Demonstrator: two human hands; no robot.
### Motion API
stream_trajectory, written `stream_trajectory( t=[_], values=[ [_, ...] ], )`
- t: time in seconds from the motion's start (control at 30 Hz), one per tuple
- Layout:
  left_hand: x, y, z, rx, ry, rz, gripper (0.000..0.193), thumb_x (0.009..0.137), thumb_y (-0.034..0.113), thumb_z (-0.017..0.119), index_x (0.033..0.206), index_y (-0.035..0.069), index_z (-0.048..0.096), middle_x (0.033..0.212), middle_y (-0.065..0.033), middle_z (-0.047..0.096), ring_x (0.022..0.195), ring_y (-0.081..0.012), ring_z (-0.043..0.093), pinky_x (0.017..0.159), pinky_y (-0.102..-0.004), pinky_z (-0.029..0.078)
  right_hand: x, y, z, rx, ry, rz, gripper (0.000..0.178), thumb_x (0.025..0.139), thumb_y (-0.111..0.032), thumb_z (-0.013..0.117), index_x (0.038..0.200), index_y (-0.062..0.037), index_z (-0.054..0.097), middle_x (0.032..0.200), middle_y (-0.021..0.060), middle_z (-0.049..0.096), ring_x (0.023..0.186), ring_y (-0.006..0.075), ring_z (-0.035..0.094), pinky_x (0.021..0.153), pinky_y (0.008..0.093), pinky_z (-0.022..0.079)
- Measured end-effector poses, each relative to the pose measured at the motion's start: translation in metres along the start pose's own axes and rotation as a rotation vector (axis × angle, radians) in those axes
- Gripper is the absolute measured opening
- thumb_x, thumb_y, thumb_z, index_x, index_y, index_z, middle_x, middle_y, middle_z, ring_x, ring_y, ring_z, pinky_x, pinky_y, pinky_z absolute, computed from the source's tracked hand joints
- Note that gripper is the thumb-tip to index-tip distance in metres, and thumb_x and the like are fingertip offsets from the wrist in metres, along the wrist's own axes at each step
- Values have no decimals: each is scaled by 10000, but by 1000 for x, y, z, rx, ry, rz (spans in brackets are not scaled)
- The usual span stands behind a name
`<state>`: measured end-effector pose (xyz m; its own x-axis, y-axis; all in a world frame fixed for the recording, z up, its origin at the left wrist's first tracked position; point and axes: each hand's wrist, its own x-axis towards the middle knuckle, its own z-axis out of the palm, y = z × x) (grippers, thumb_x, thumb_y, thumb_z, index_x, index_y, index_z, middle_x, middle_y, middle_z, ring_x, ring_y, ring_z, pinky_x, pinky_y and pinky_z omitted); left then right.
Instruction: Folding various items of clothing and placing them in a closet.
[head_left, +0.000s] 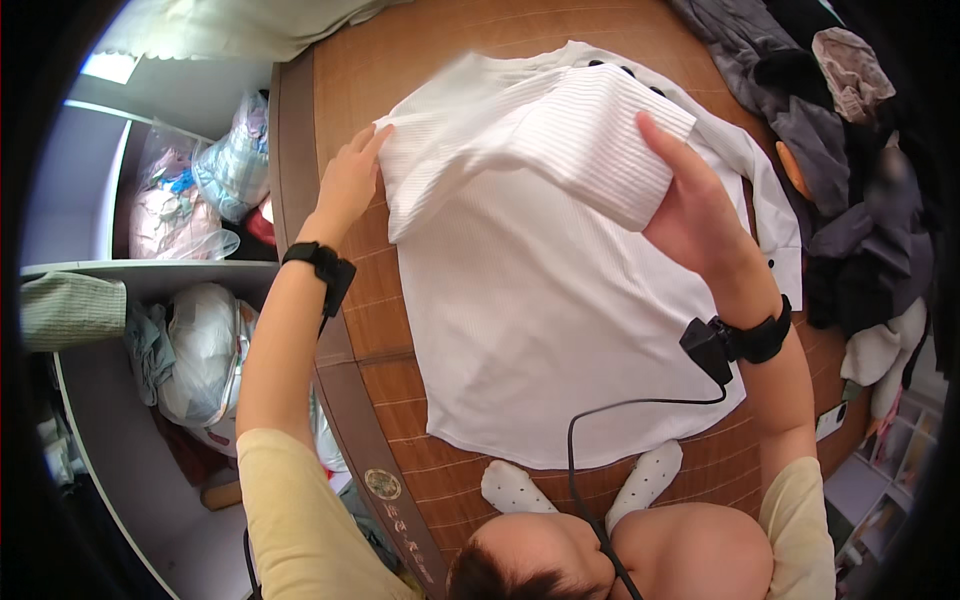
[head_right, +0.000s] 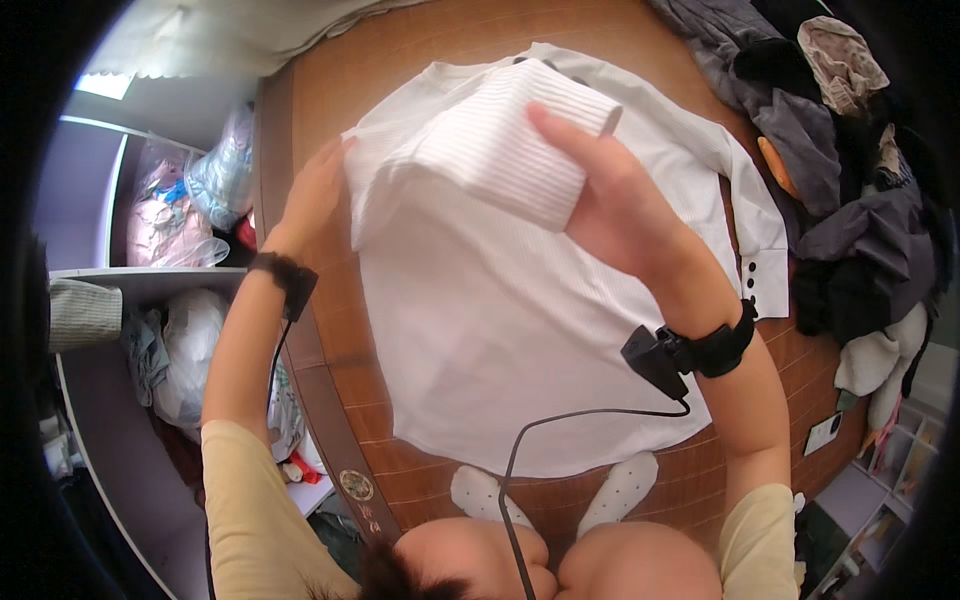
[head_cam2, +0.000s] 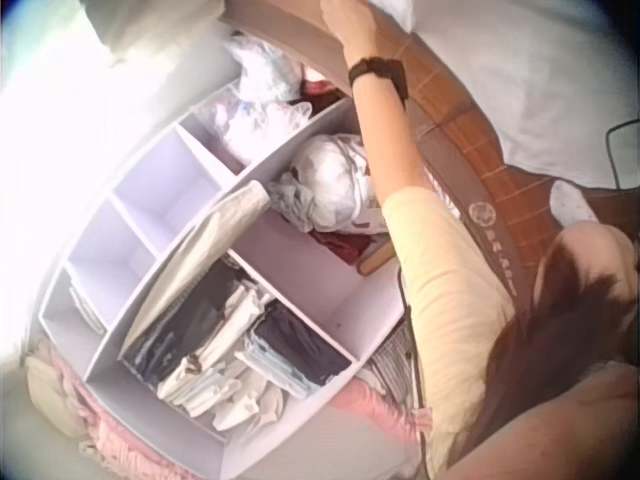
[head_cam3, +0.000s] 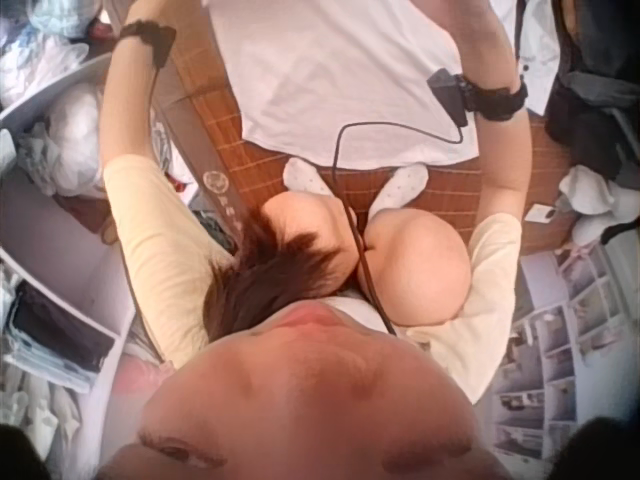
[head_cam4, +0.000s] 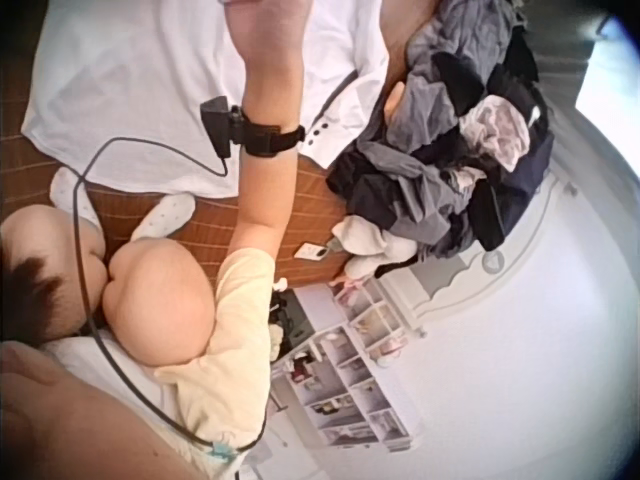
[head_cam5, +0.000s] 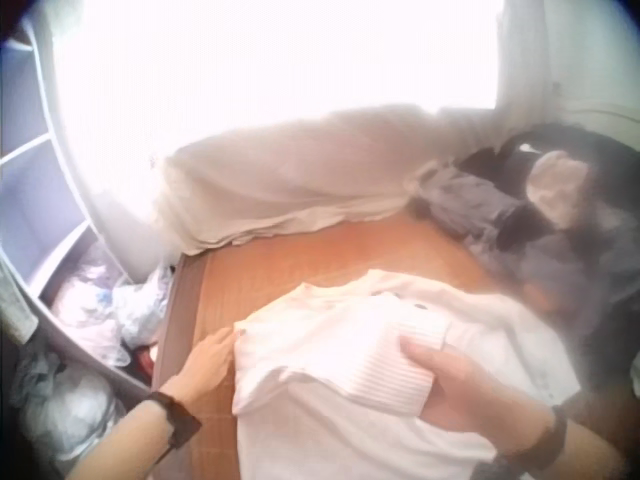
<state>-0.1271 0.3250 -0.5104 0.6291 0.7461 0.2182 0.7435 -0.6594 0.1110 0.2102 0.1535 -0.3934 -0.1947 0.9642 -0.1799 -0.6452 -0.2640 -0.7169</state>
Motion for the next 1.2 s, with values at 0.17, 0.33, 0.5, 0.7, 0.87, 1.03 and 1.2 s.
stream_trajectory(
  t=[0.17,0.33,0.5,0.7,0.87,1.03,1.2],
  values=[
    [33,-16,24,46,-99,-26,437,817,39,564,1236,147,499,1161,-133,550,1013,-350,553,822,-426,476,-13,13,8,-261,10,61,493,871,-146,621,1305,-22,423,1218,57,538,1119,163,528,964,316,423],
    [40,-32,37,59,-27,-105,296,829,86,590,1118,133,545,1056,-106,566,956,-333,576,776,-431,486,-37,41,-3,-395,83,211,589,851,-158,669,1342,-12,378,1230,54,521,1106,138,511,956,300,414],
    [41,-47,35,2,-106,-197,213,849,121,580,1059,131,548,1021,-109,557,911,-340,589,751,-428,488,-51,63,11,-565,-92,296,648,879,-279,635,1355,52,343,1254,138,508,1135,197,491,977,304,379],
    [42,-51,33,257,-148,-166,180,876,170,537,1054,146,543,1015,-110,569,912,-317,597,735,-450,479,-49,51,11,-532,55,176,572,896,-270,605,1321,44,385,1208,112,539,1070,171,529,931,285,418],
    [45,-50,39,294,-188,-193,205,894,231,520,1075,135,524,1037,-113,564,923,-327,592,755,-478,474,-14,27,-63,-619,667,-1,326,916,-186,561,1157,33,558,1016,52,630,914,105,577,803,246,457],
    [45,-41,46,161,-222,-313,387,923,309,501,1275,158,447,1238,-181,477,1093,-353,516,855,-503,455,20,28,-127,-782,623,-208,317,912,-155,537,1169,31,557,1013,52,638,892,98,580,797,238,447],
    [-16,-20,56,-140,188,-342,551,919,292,524,1410,152,318,1385,-235,343,1216,-410,407,1003,-496,334,34,36,-126,-770,597,-171,361,910,-132,533,1240,13,515,1084,53,621,954,109,575,845,234,435]
  ],
)
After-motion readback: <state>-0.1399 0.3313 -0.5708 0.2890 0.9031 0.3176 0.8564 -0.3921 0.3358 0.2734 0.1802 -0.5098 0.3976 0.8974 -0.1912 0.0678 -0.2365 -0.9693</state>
